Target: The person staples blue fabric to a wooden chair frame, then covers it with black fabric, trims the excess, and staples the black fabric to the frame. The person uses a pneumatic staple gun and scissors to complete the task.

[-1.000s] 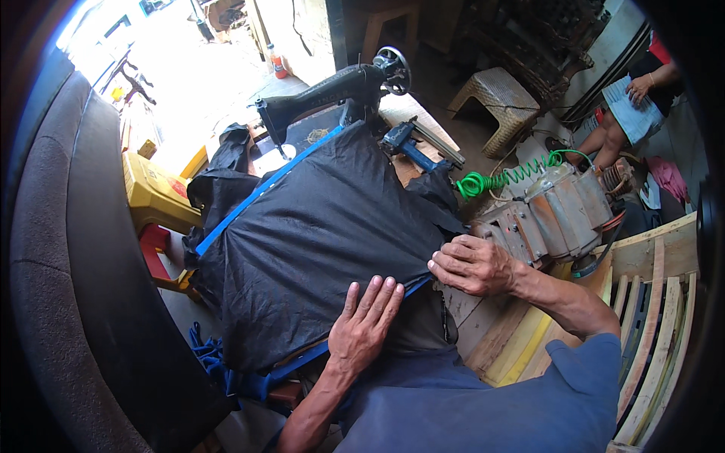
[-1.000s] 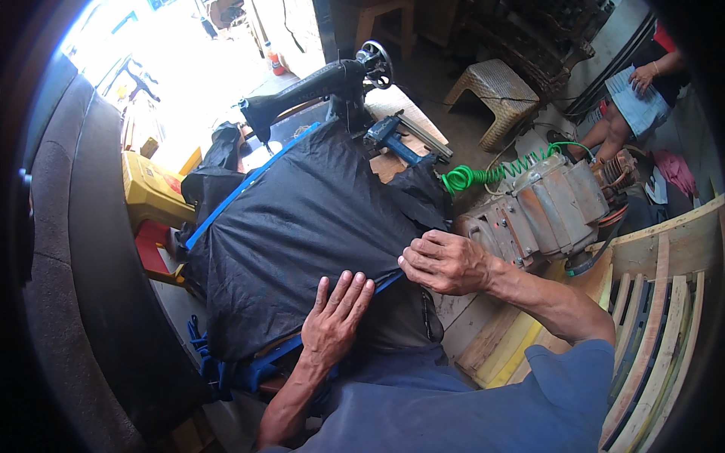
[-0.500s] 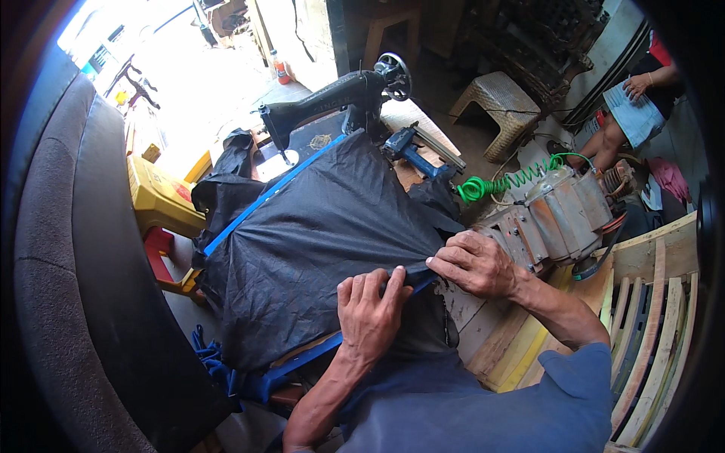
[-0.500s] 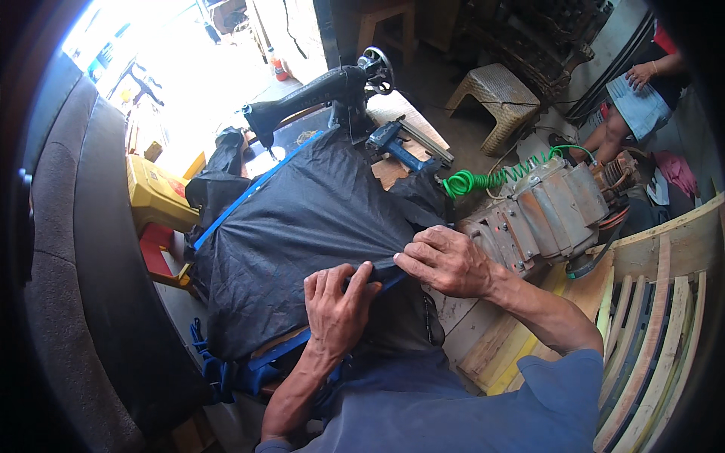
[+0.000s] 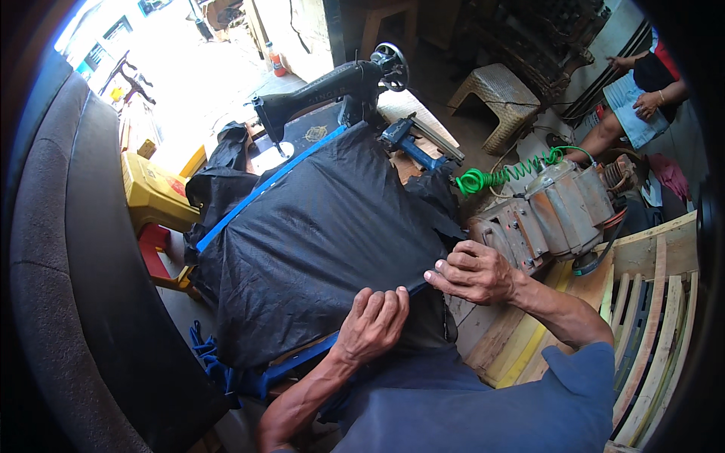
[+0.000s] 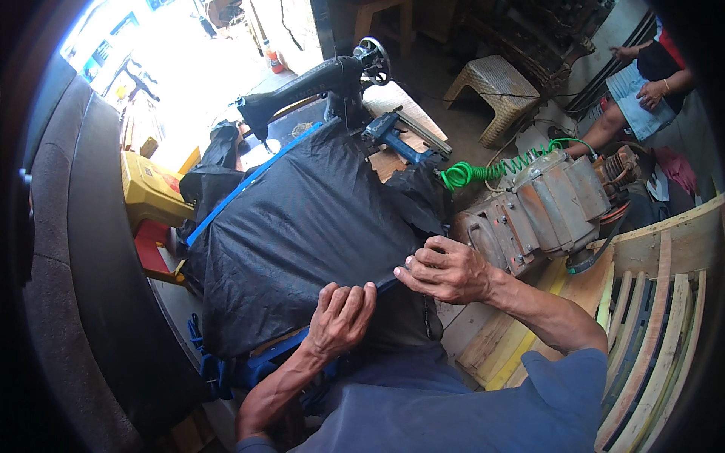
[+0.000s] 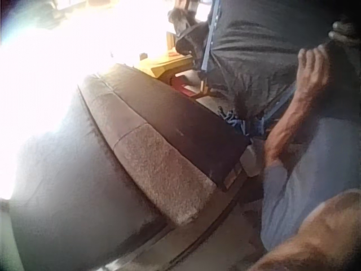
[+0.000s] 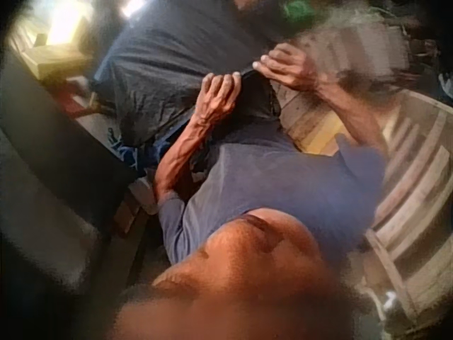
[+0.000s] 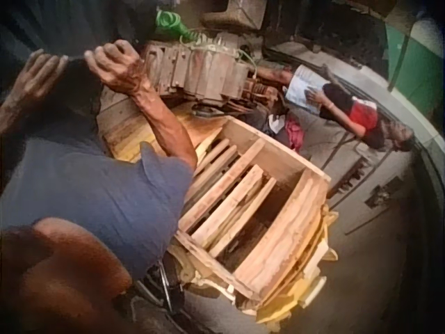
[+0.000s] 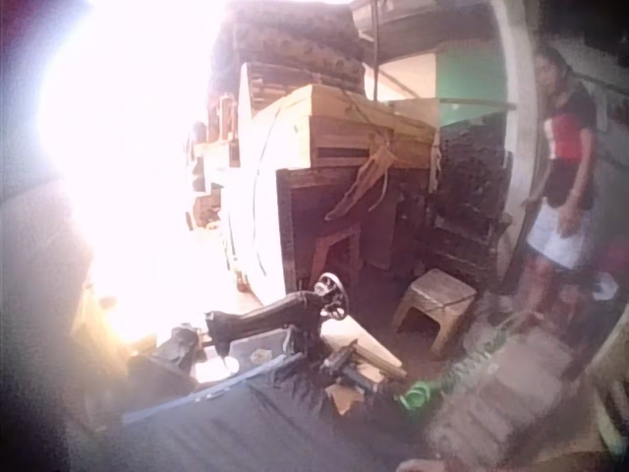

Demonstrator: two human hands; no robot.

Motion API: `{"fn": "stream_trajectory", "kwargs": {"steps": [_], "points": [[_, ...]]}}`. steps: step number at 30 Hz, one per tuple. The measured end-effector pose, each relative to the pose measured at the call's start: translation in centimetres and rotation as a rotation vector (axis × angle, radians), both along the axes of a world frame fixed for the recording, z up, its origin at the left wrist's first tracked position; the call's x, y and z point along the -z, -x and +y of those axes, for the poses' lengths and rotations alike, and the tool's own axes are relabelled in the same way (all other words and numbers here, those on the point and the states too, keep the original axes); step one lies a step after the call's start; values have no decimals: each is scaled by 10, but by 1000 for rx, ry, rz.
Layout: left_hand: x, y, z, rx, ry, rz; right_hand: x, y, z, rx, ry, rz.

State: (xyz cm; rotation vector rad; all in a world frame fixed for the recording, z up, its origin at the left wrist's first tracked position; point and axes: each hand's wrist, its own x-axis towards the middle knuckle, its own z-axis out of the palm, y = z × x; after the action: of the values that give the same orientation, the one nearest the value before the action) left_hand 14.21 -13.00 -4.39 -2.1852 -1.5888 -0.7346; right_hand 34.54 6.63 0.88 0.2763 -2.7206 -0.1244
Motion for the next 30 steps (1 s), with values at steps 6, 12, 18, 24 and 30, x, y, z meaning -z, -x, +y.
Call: {"fn": "stream_trajectory", "kwargs": {"steps": [6,12,18,24,30], "points": [[9,0,2,103,27,25,6,-12,-2,45,-32,-8],[13,-2,-1,156,61,52,22,-31,-22,159,-2,-59],[9,-1,0,88,17,-7,18,-18,-39,277,116,-9],[4,-1,0,-35,-60,-134,-14,12,-25,225,46,46],[14,-13,-1,-168,-98,-161,-10,11,-16,126,4,50]]}}
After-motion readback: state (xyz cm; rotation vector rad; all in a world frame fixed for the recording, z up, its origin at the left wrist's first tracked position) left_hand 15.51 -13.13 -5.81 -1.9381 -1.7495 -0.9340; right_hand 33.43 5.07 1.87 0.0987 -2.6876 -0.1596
